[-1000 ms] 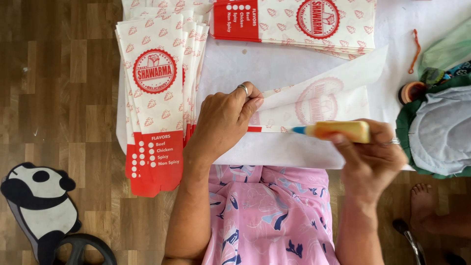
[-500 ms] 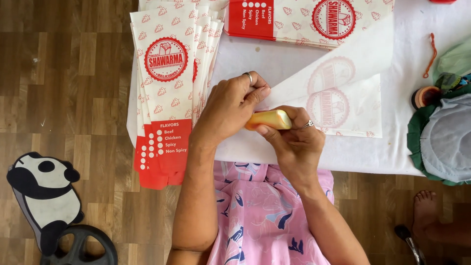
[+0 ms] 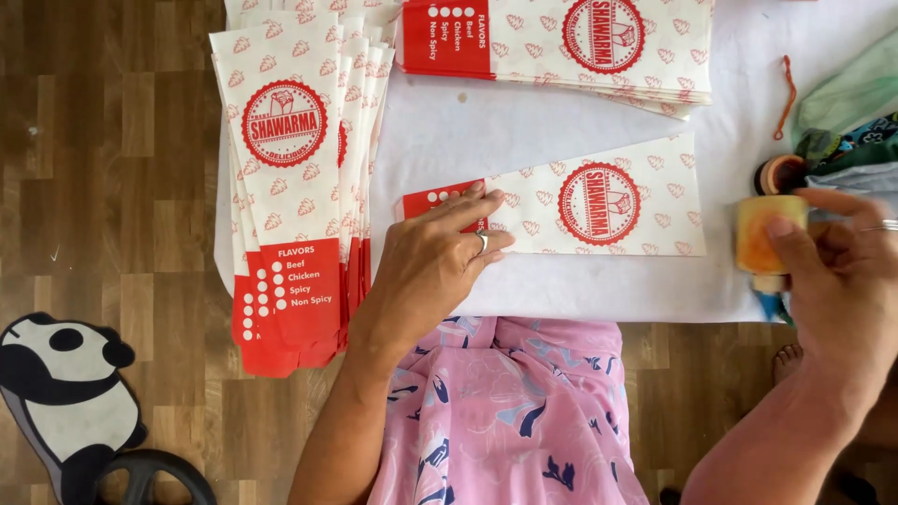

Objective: Assembling paper shawarma sleeves by applying glue to the edges and folding them to seal.

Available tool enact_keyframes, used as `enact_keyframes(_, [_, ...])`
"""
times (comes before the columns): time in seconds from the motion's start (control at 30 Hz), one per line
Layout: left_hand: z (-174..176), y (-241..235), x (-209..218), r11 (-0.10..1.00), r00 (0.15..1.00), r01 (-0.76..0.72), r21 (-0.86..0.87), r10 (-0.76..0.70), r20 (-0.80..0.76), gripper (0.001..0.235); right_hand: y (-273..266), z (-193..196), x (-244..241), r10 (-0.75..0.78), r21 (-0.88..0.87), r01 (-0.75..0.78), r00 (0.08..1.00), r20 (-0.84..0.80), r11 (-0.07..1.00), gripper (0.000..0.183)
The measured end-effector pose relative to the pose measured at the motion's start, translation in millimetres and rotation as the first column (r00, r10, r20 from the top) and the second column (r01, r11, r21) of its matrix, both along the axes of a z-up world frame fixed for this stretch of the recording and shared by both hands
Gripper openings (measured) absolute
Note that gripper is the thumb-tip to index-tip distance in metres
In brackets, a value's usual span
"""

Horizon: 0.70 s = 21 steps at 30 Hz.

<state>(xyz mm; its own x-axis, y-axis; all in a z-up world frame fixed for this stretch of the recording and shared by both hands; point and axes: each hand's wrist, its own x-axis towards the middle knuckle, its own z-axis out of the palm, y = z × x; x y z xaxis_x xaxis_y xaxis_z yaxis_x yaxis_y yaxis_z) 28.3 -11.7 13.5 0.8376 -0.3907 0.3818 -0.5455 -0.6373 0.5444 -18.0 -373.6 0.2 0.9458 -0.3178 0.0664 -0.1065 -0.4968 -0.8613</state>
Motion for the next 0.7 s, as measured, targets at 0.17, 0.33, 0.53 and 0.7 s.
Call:
enact_keyframes(0.17, [-0.9,-0.4,-1.4,1.0,0.999,0.008,0.016,-0.009,0.038,0.012,23.1,2.9,-5.8,0.189,-0.707,0.046,0.949,0.251,0.705,0.022])
enact_keyframes(0.33, [-0.8,-0.4,-1.4,1.0,0.996,0.015,0.017,-0.016,0.09,0.012,73.2,17.3,3.1,0.504,-0.572,-0.276,0.814,0.288,0.772,0.017])
enact_keyframes(0.53, [-6.6,0.1,-3.6,1.0,0.996,0.018,0.002,-0.018,0.091,0.012,75.1,10.6,4.4,0.491,-0.509,-0.29,0.811,0.318,0.81,0.016])
enact_keyframes(0.7, [-8.2,3.4,-6.8,0.998,0.997,0.047,-0.041,-0.045,0.059,0.015,74.3,8.4,5.9,0.475,-0.455,-0.313,0.826,0.303,0.834,0.019])
